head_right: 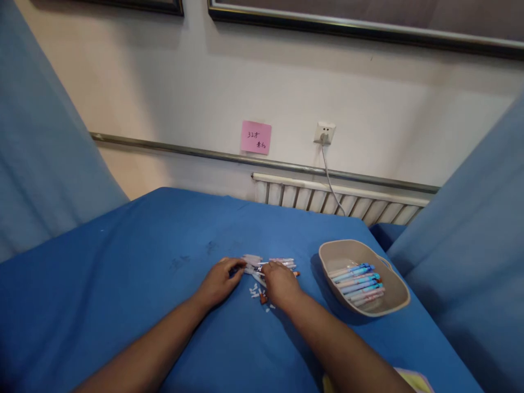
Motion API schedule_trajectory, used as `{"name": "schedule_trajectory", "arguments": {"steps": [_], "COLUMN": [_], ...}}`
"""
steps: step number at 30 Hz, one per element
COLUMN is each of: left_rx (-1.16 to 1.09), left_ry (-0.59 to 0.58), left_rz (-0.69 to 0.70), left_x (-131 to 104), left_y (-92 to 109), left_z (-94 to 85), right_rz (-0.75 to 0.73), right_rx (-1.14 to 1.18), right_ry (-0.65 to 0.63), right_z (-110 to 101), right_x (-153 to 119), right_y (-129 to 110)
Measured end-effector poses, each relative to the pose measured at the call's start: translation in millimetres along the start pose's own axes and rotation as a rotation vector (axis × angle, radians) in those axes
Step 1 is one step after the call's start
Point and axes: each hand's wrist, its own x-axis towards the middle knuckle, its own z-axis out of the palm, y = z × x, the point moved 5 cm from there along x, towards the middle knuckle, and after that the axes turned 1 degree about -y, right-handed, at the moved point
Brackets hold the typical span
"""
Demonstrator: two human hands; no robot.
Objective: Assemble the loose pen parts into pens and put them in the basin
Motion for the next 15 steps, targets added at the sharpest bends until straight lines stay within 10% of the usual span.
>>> {"name": "schedule_trajectory", "arguments": {"steps": [15], "left_rx": [0.017], "left_ry": [-0.104], "left_rz": [0.069], "left_x": [-9.4], "left_y": [5.2], "left_z": [1.2], "right_rz": [-0.014], "right_rx": [0.084], "right_ry": [0.016], "right_z": [-12.4], "right_x": [-22.0], "right_y": [-1.0]}}
